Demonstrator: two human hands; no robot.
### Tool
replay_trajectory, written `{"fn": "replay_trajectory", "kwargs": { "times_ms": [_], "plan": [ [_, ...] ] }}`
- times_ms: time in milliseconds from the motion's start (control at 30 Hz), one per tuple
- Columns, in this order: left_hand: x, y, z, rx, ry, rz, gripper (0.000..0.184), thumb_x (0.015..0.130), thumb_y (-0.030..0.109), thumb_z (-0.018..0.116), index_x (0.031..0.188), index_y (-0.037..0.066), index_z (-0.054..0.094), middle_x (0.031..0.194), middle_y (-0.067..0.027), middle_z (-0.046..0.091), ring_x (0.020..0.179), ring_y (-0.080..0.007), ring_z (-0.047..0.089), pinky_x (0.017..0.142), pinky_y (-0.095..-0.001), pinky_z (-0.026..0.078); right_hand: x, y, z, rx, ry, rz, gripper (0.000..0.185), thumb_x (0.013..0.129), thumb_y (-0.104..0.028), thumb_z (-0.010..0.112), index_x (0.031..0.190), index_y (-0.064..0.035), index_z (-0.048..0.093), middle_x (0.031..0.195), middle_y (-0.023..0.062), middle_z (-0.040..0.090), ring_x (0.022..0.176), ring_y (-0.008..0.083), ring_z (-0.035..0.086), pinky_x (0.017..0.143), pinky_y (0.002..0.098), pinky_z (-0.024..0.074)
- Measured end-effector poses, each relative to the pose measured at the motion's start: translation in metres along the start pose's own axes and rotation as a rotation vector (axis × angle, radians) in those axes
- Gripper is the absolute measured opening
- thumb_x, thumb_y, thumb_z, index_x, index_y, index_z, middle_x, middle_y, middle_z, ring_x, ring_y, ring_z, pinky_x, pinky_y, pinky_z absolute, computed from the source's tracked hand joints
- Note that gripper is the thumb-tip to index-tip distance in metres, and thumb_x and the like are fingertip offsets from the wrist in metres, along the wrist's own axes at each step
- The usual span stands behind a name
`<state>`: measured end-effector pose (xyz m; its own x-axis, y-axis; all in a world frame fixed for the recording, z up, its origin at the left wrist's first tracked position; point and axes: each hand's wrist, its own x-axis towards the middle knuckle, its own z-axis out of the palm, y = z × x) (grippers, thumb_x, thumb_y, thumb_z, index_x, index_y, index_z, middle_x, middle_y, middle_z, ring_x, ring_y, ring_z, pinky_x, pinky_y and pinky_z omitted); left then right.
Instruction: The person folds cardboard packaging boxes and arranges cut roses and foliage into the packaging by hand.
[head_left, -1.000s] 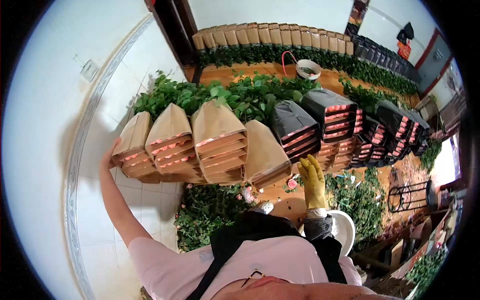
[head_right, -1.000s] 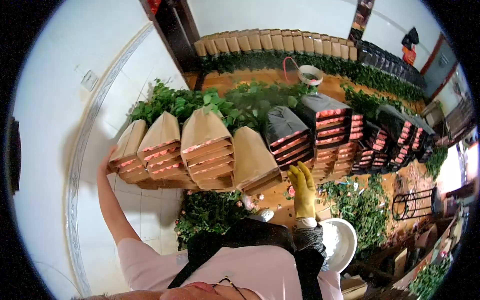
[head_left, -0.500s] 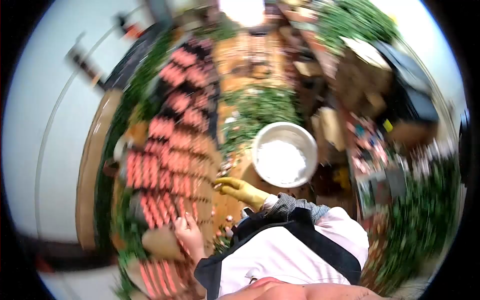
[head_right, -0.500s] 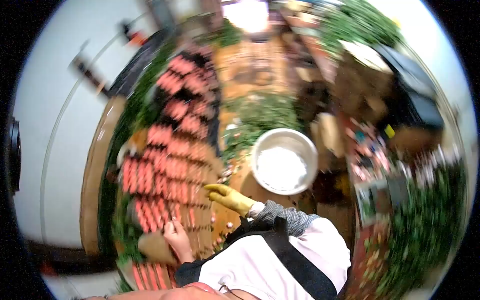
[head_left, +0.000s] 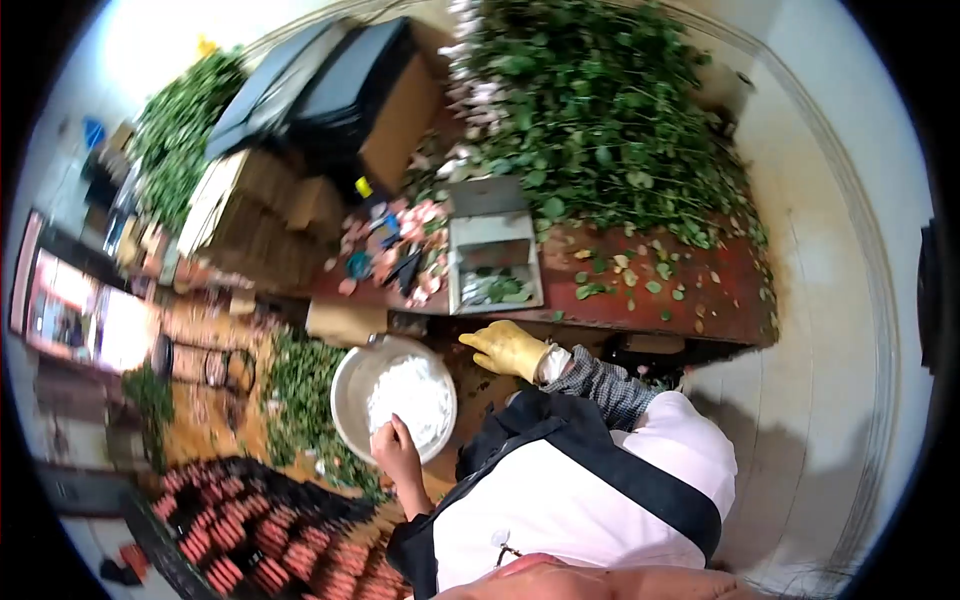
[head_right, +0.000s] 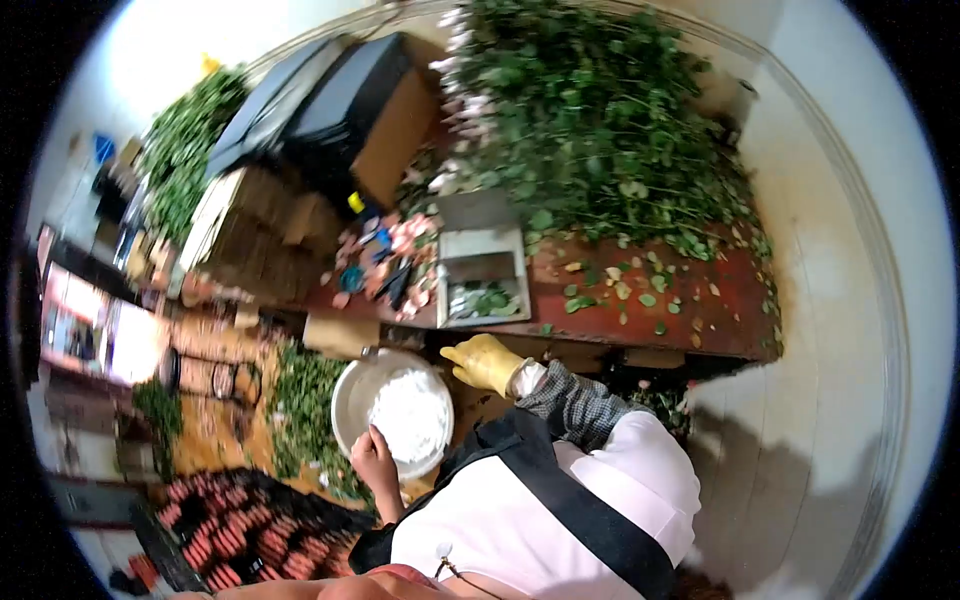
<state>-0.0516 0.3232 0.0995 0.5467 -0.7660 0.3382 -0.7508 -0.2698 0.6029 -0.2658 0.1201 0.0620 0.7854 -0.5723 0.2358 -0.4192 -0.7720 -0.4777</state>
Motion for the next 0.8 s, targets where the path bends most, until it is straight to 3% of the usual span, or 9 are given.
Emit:
{"fn": "replay_trajectory", "kwargs": {
  "times_ms": [133,367,467,533,567,600,667,700,800],
  "plan": [
    [0.066,0.055,0.065,-0.009,-0.097,0.261,0.037,0.092,0.015,0.063,0.061,0.002,0.047,0.059,-0.0157,0.049,0.060,-0.0349,0.049,0.065,-0.0438,0.041,-0.018,0.025,-0.045,0.077,0.092,0.173,0.038,0.086,-0.020,0.064,0.121,-0.0058,0.060,0.095,0.0167,0.069,0.087,0.0359,0.065,0.078,0.0461,0.0519],
    [0.109,0.086,0.120,-0.038,-0.332,0.397,0.036,0.091,0.016,0.063,0.062,0.002,0.048,0.060,-0.0174,0.051,0.061,-0.0370,0.051,0.066,-0.0456,0.041,0.007,0.043,-0.073,0.209,0.265,0.276,0.043,0.087,-0.017,0.064,0.129,-0.0115,0.058,0.088,0.0151,0.063,0.086,0.0341,0.060,0.078,0.0446,0.0490],
    [0.122,0.070,0.130,-0.112,-0.389,0.301,0.036,0.093,0.016,0.060,0.063,-0.002,0.051,0.059,-0.0200,0.051,0.058,-0.0390,0.048,0.060,-0.0458,0.039,0.036,0.044,-0.090,0.285,0.285,0.313,0.043,0.087,-0.016,0.064,0.130,-0.0118,0.059,0.097,0.0148,0.063,0.090,0.0343,0.059,0.081,0.0426,0.0485],
    [0.127,0.046,0.143,-0.134,-0.468,0.059,0.038,0.095,0.018,0.058,0.065,-0.004,0.050,0.057,-0.0195,0.048,0.052,-0.0360,0.044,0.054,-0.0442,0.036,0.056,0.051,-0.089,0.237,0.480,0.245,0.042,0.088,-0.017,0.065,0.129,-0.0119,0.060,0.102,0.0155,0.064,0.094,0.0340,0.060,0.084,0.0411,0.0482],
    [0.127,0.025,0.156,-0.238,-0.431,-0.073,0.043,0.098,0.021,0.056,0.065,-0.005,0.048,0.055,-0.0179,0.043,0.048,-0.0275,0.042,0.050,-0.0437,0.032,0.070,0.057,-0.091,0.183,0.518,0.250,0.041,0.088,-0.017,0.065,0.128,-0.0110,0.060,0.104,0.0162,0.065,0.098,0.0338,0.060,0.087,0.0408,0.0480],
    [0.130,0.001,0.166,-0.296,-0.408,-0.160,0.041,0.099,0.024,0.055,0.070,-0.005,0.051,0.057,-0.0152,0.047,0.054,-0.0196,0.048,0.053,-0.0399,0.037,0.081,0.061,-0.096,0.232,0.520,0.283,0.039,0.088,-0.017,0.065,0.127,-0.0091,0.061,0.104,0.0169,0.066,0.100,0.0334,0.060,0.089,0.0413,0.0477],
    [0.136,-0.049,0.187,-0.469,-0.247,-0.351,0.034,0.099,0.025,0.056,0.083,-0.004,0.057,0.067,-0.0149,0.056,0.065,-0.0191,0.055,0.063,-0.0365,0.045,0.109,0.082,-0.086,0.157,0.597,0.349,0.035,0.089,-0.015,0.063,0.123,-0.0051,0.062,0.108,0.0181,0.067,0.099,0.0346,0.063,0.086,0.0419,0.0498],
    [0.139,-0.087,0.207,-0.424,-0.158,-0.442,0.031,0.098,0.026,0.056,0.093,-0.004,0.058,0.079,-0.0165,0.059,0.075,-0.0226,0.058,0.072,-0.0365,0.047,0.122,0.097,-0.075,0.095,0.672,0.334,0.036,0.086,-0.010,0.064,0.122,-0.0045,0.061,0.093,0.0171,0.065,0.087,0.0381,0.060,0.077,0.0447,0.0488],
    [0.172,-0.147,0.206,-0.056,-0.014,-0.611,0.034,0.095,0.023,0.059,0.115,-0.004,0.056,0.108,-0.0229,0.060,0.100,-0.0345,0.059,0.091,-0.0413,0.046,0.139,0.109,-0.054,-0.149,0.514,0.659,0.036,0.087,-0.010,0.060,0.123,-0.0063,0.061,0.100,0.0178,0.066,0.092,0.0375,0.061,0.080,0.0445,0.0491]
  ]
}}
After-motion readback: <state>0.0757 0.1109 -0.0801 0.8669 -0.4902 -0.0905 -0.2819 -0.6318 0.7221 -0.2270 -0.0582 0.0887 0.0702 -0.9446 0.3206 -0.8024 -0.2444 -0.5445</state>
